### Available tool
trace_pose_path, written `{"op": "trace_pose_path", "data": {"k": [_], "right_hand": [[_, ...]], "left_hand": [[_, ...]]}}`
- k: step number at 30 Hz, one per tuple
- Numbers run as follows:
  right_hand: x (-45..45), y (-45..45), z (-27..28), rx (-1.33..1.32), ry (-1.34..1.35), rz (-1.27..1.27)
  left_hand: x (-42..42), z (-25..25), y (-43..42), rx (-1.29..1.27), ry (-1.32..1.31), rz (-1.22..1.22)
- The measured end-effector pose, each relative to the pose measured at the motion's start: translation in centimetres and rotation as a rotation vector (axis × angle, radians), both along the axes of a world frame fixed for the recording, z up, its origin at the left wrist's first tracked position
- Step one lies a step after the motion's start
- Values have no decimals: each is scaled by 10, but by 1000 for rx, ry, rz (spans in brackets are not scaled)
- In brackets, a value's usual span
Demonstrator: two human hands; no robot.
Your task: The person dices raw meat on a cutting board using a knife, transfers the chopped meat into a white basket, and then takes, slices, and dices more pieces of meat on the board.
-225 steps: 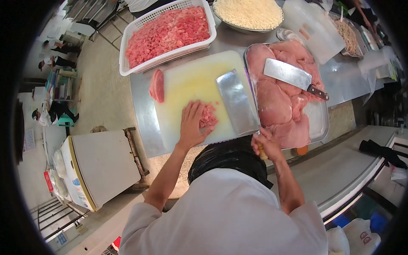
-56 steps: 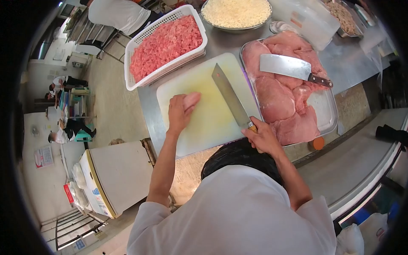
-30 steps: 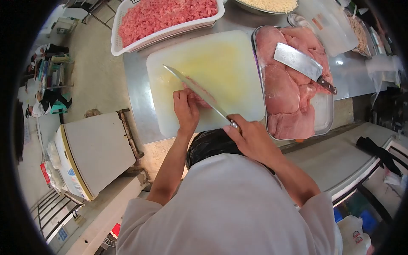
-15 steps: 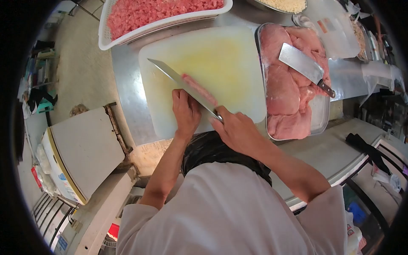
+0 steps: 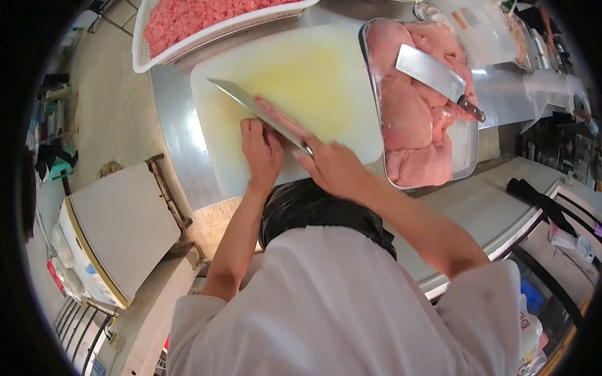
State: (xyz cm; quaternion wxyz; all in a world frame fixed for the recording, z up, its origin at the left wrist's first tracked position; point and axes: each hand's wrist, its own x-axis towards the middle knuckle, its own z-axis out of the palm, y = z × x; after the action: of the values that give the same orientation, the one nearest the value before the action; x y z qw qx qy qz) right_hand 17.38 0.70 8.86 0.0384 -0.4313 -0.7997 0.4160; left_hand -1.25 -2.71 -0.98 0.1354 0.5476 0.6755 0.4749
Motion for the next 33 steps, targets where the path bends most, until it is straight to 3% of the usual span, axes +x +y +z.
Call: {"op": "trace_pose_path", "data": {"k": [5,8,14,20,26,31,33], "right_hand": [[-35,34,-23,-11,36,0],[-19,47,-6,-235,142,-115],[15,0,58,-112,29,-74],[15,-11,60,-141,-42,-34],[-17,14,26,-149,51,-18],[-56,29,-31,54,130,0],[-51,25,-24,36,104,-3]], "left_hand": [[-4,-3,3,-9,-41,-10],[-8,-14,0,65,-21,-19],[-3,-2,1,43,-87,1],[-5,0,3,18,-16,-25],[-7,0,2,-23,-65,-44],[-6,-5,5,40,-47,-62],[-7,-2,3,32,-35,-67]]}}
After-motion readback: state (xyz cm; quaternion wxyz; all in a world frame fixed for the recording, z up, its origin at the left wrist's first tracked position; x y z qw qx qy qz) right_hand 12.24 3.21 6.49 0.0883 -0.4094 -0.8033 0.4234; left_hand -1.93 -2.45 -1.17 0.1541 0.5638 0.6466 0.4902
